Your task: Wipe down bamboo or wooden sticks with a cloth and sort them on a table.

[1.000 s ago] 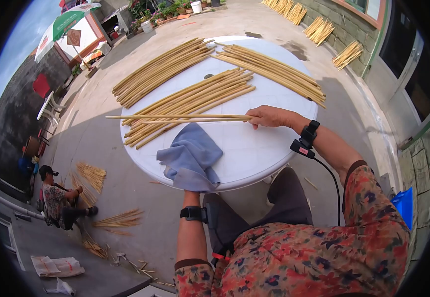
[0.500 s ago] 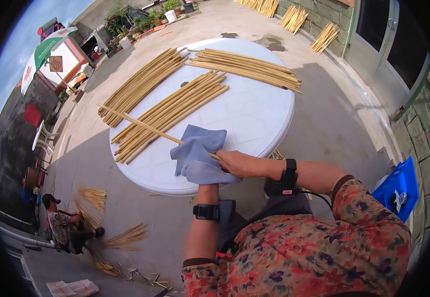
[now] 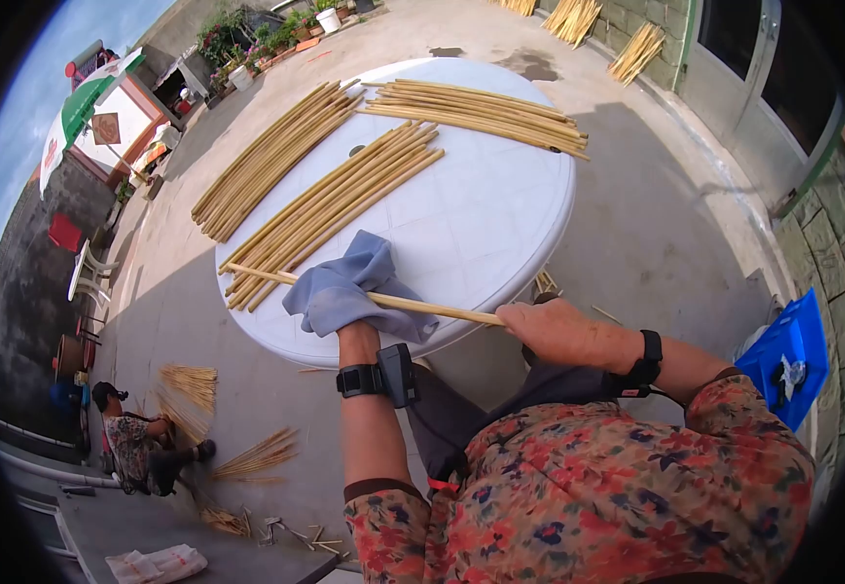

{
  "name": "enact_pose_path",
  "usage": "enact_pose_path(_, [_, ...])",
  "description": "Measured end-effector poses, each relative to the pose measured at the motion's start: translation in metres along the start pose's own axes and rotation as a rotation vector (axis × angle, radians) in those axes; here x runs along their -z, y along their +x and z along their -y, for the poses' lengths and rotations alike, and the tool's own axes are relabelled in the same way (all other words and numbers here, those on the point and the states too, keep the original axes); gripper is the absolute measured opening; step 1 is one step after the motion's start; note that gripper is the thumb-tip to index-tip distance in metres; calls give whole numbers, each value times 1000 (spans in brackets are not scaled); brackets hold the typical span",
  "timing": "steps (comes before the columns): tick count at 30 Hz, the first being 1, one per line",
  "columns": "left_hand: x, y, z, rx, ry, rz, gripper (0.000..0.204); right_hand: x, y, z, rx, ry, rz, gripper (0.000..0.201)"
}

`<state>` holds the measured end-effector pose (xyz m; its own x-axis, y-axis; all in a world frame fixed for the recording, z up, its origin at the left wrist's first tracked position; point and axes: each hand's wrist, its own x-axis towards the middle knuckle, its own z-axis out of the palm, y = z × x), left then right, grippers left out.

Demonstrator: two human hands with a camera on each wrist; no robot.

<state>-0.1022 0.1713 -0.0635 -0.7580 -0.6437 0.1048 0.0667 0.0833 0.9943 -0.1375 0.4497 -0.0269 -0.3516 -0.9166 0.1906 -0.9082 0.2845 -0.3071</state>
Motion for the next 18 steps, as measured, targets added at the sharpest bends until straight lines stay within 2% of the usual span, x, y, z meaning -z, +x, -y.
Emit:
enact_pose_path(6, [46,20,22,148,-188,-90,25,21,-91,-32,-130,56,139,10])
enact_pose_path(8, [54,24,27,173,-207,-101,24,25,-123,-40,-215,62,235,11])
enact_pose_path(11, [49,23,35,208,-217,-85,24,31,-152,-28,-238,108,172,12])
enact_pose_path(12, [49,24,37,213,-220,-80,23,31,-163,-31,-248,111,173,12])
enact_pose_path(14, [53,29,36,223,-223,-79,23,30,-193,-43,-382,46,194,16])
enact_pose_path(16, [65,34,34,226,-224,-87,22,28,-238,-65,-408,14,164,16])
enact_pose_path(18, [74,35,31,229,-218,-92,22,31,-251,-70,-410,-21,134,16])
